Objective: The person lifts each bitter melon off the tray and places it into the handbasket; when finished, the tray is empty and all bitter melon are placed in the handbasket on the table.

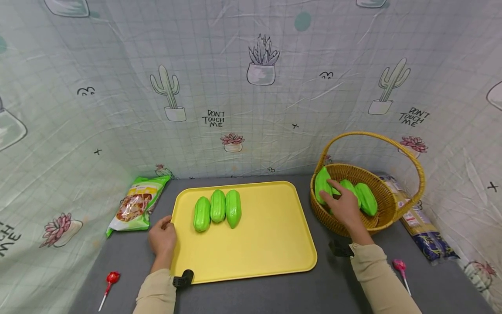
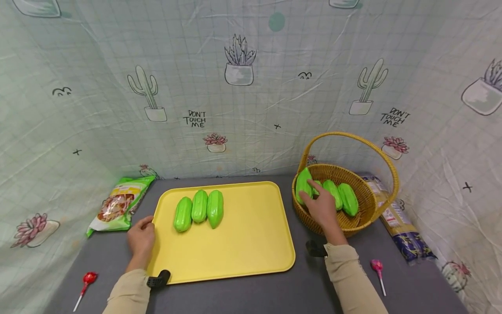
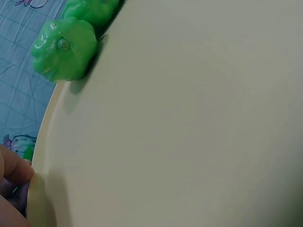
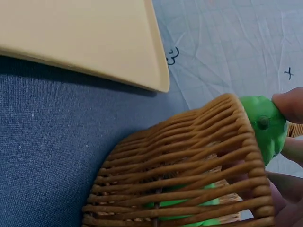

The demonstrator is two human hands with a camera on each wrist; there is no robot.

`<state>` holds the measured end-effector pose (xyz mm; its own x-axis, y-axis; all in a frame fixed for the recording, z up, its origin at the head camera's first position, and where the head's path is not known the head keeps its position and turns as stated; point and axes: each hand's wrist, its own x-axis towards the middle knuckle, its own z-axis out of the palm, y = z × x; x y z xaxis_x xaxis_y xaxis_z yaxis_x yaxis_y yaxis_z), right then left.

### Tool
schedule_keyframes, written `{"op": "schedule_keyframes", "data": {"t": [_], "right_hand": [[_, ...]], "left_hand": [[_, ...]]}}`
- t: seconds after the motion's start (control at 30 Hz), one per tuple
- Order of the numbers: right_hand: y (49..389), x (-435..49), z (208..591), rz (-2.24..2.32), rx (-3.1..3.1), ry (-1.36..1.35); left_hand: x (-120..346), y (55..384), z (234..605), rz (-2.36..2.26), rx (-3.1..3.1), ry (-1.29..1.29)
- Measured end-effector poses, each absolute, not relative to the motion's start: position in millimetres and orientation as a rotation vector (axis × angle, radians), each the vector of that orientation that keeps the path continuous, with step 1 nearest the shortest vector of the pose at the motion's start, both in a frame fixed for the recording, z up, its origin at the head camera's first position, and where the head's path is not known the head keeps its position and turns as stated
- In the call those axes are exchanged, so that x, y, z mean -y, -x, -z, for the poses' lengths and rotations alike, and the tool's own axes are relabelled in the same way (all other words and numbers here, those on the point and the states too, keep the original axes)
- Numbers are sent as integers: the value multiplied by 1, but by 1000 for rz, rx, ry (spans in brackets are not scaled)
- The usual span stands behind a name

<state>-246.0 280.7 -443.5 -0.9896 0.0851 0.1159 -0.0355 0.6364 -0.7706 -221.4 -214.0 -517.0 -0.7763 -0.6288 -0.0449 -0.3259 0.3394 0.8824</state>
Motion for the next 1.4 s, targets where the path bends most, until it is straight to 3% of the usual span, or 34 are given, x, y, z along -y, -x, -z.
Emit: {"op": "schedule_keyframes", "data": {"t": [1.4], "right_hand": [[254, -287, 455, -1169, 2925, -46]], "left_hand": [[214, 223, 519, 1404, 2296, -836]]}}
